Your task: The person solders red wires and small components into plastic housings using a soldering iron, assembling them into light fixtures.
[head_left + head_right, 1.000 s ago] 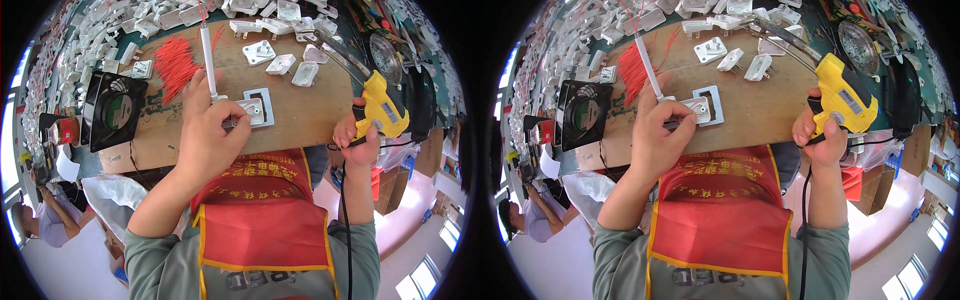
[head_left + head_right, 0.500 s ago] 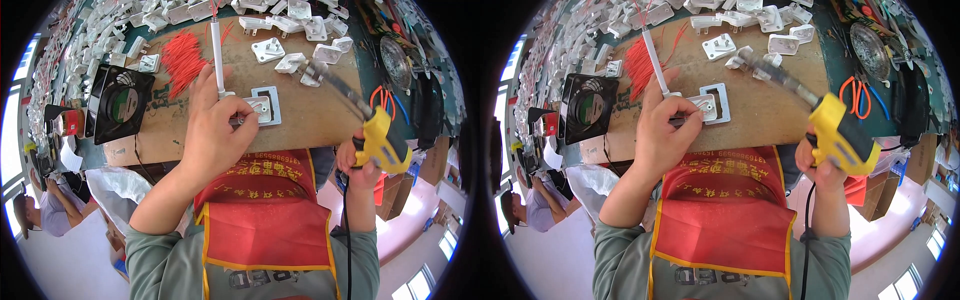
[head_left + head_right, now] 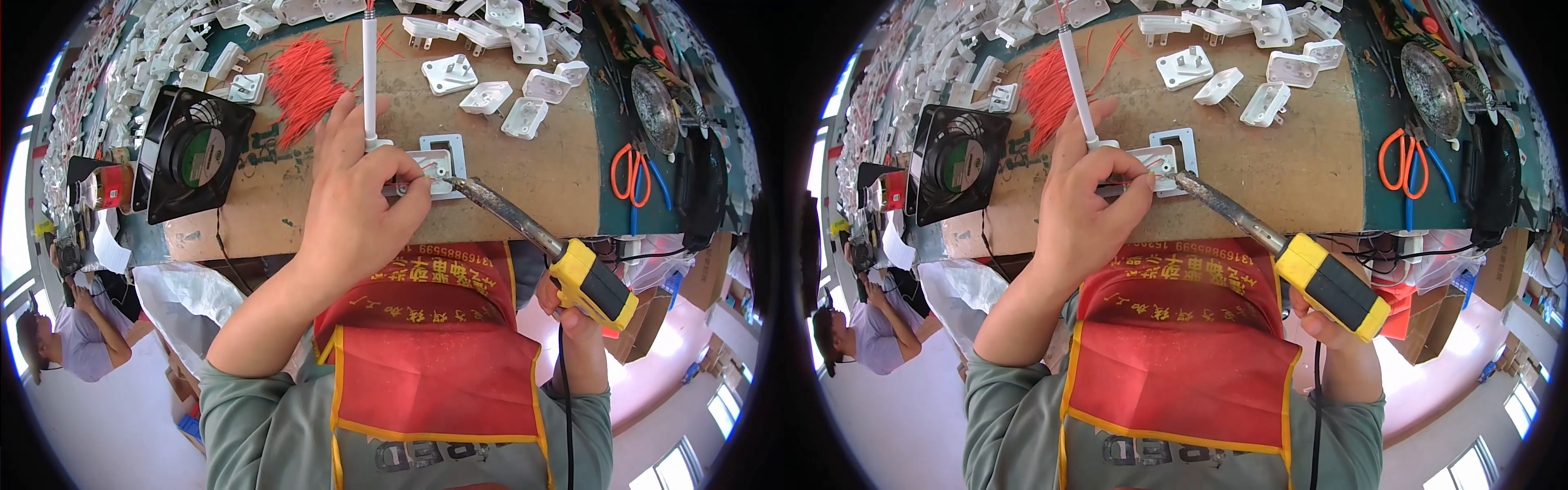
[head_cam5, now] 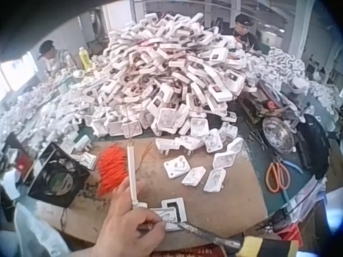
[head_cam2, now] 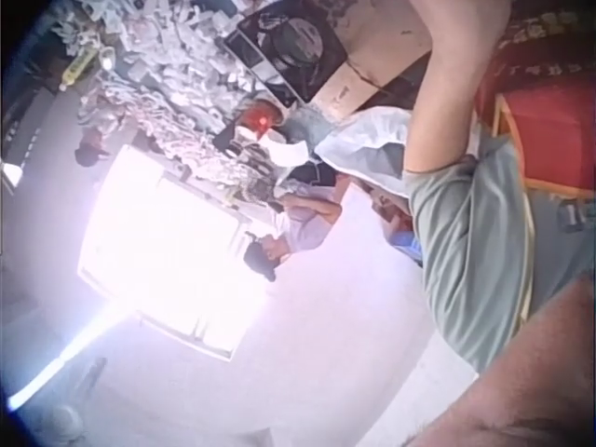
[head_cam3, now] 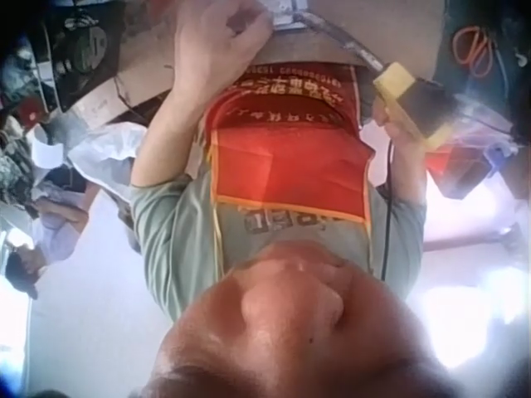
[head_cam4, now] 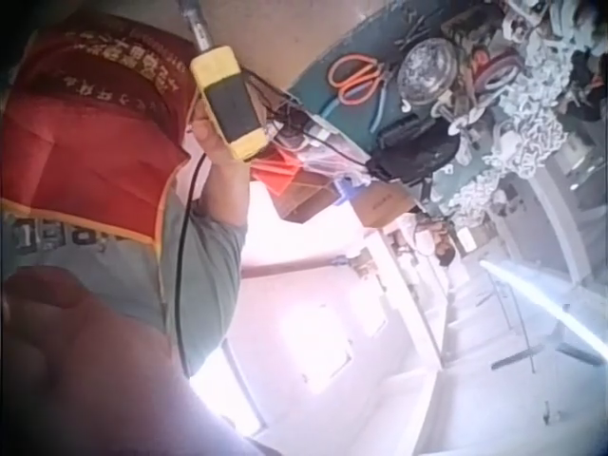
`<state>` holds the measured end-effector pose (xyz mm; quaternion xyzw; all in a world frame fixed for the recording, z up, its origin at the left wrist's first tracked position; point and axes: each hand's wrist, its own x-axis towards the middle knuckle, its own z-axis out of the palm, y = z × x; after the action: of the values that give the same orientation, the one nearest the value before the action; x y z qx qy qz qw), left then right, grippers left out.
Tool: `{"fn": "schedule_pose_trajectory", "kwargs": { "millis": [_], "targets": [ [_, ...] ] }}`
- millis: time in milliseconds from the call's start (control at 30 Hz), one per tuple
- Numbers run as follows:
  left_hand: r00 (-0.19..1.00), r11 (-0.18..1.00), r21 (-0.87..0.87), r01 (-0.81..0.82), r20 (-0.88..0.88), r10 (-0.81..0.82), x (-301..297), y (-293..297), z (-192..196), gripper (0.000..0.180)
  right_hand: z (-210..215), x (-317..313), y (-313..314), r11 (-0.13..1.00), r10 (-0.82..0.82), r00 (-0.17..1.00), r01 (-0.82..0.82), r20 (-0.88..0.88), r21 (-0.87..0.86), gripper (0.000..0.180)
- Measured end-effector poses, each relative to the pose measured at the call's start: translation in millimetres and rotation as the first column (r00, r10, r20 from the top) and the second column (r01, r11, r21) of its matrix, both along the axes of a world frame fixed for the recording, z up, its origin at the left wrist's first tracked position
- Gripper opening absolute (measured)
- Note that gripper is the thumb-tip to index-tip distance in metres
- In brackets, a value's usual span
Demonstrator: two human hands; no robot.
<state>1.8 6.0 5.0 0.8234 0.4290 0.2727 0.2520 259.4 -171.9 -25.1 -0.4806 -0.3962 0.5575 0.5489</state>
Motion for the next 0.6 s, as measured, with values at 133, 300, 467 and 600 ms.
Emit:
{"fn": "schedule_pose_trajectory", "kwargs": {
  "millis": [133, 300, 467, 600],
  "targets": [
    [1.0, 1.0, 0.019, 0.017, 0.017, -0.017, -1.3, 1.3, 2.9, 0.013, -10.0, 13.7, -5.3, 0.994, 0.088, 0.996, -0.088, 0.005, 0.06, 0.063],
    [0.998, 0.998, 0.013, 0.058, -0.025, -0.058, -2.9, 7.1, 11.8, 0.037, 3.0, 7.6, 2.5, 0.995, -0.083, 0.996, 0.085, -0.042, 0.043, 0.079],
    [0.984, 0.99, 0.049, 0.13, -0.125, -0.123, -13.6, 15.3, 16.4, 0.044, 4.2, 14.4, 28.4, 0.983, -0.12, 0.99, 0.129, -0.077, 0.134, 0.072],
    [0.987, 0.986, 0.096, 0.138, 0.075, -0.145, -27.6, 10.7, 34.2, 0.043, -1.0, 25.2, 42.9, 0.967, -0.149, 0.97, 0.184, -0.193, 0.176, 0.07]
  ]
}}
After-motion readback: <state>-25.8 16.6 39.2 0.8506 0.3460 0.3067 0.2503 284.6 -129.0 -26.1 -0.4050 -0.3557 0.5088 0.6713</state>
